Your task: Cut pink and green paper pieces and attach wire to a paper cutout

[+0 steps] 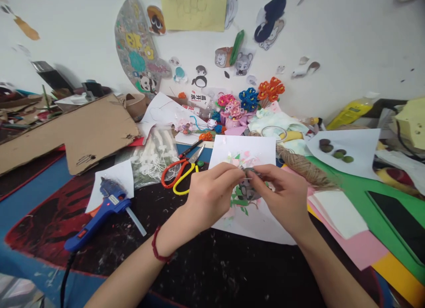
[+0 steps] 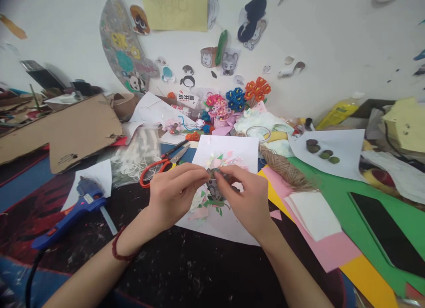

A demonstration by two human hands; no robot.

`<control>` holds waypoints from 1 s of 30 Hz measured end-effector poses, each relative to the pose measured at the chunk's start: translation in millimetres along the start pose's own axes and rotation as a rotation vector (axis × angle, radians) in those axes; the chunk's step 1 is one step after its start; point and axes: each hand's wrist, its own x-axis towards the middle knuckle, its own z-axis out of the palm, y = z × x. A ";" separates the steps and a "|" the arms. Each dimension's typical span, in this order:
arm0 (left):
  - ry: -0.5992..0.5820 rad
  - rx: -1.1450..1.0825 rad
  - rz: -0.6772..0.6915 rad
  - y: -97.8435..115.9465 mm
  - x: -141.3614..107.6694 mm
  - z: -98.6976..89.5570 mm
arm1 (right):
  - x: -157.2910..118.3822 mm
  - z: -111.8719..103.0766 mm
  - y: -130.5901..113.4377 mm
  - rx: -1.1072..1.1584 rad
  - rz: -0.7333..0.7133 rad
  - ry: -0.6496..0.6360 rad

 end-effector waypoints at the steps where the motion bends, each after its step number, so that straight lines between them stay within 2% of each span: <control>1: 0.008 0.026 0.022 0.4 -1.4 1.2 | 0.0 -0.4 0.4 -0.005 -0.010 0.014; 4: 0.065 -0.024 0.002 3.7 -0.9 1.3 | 2.1 -2.0 0.5 0.122 0.032 0.019; 7: 0.148 -0.132 -0.130 9.0 2.6 -1.2 | 4.6 -1.3 -2.0 0.334 0.157 -0.097; 10: 0.176 -0.192 -0.246 12.9 2.9 -1.9 | 3.2 3.3 -4.1 0.440 0.284 -0.187; 16: 0.148 -0.263 -0.345 14.0 0.7 2.1 | 0.1 6.0 0.5 0.569 0.382 -0.107; 19: 0.102 -0.305 -0.383 13.1 2.6 1.5 | 3.6 1.0 1.7 0.585 0.397 0.004; 21: 0.050 -0.350 -0.389 11.5 4.5 -0.8 | 6.5 -3.1 2.3 0.570 0.374 0.013; 27: -0.179 -0.416 -0.512 0.8 10.9 -11.1 | 11.0 -13.9 7.9 0.515 0.309 -0.148; 30: -0.244 -0.467 -0.531 -3.3 12.4 -12.6 | 12.2 -15.9 10.0 0.518 0.331 -0.225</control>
